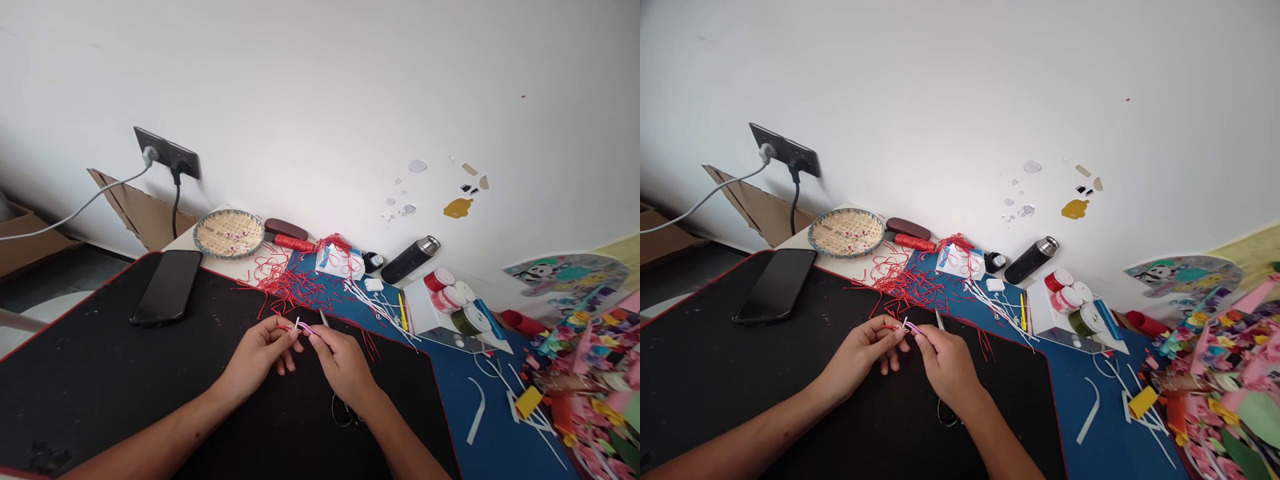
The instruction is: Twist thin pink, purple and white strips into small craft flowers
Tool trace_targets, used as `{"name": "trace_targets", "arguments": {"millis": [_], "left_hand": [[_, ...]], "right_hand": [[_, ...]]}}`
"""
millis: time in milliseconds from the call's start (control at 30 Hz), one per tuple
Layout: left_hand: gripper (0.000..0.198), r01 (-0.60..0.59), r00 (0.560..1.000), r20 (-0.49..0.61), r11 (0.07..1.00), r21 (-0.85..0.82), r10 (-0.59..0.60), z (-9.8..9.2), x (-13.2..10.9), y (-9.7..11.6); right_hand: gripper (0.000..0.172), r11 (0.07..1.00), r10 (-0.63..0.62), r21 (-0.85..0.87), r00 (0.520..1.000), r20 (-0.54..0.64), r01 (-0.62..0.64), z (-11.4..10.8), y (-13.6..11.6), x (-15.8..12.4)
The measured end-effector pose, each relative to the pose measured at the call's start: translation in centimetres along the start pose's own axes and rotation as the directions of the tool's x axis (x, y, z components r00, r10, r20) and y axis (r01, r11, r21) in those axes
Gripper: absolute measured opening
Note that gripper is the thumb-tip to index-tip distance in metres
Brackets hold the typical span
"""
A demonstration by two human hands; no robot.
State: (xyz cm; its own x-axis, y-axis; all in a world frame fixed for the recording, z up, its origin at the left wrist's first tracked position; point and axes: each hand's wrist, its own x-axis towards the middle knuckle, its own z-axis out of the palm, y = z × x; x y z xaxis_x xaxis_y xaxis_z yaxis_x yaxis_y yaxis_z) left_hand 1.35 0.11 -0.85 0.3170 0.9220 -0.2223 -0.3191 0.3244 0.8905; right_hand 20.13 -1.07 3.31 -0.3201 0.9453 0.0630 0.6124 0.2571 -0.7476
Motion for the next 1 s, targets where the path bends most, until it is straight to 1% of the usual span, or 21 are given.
{"name": "trace_targets", "arguments": {"millis": [267,500,700,1000], "left_hand": [[0.045,0.008,1.000,-0.004,1.000,0.010,-0.008,-0.07,-0.14,-0.18],[0.046,0.015,1.000,-0.012,1.000,0.024,-0.014,-0.14,0.02,-0.15],[0.047,0.018,1.000,-0.020,1.000,0.015,-0.018,-0.09,-0.08,0.00],[0.048,0.022,1.000,-0.023,1.000,0.008,-0.022,0.00,-0.11,-0.03]], "right_hand": [[0.032,0.999,-0.032,-0.042,0.999,-0.006,0.032,-0.24,0.27,0.12],[0.032,0.995,-0.040,-0.088,0.999,0.032,0.043,-0.16,0.08,0.18],[0.031,0.995,-0.049,-0.089,0.999,0.009,0.049,-0.35,0.22,0.06],[0.031,0.994,-0.039,-0.105,0.999,0.023,0.041,-0.33,0.17,0.05]]}}
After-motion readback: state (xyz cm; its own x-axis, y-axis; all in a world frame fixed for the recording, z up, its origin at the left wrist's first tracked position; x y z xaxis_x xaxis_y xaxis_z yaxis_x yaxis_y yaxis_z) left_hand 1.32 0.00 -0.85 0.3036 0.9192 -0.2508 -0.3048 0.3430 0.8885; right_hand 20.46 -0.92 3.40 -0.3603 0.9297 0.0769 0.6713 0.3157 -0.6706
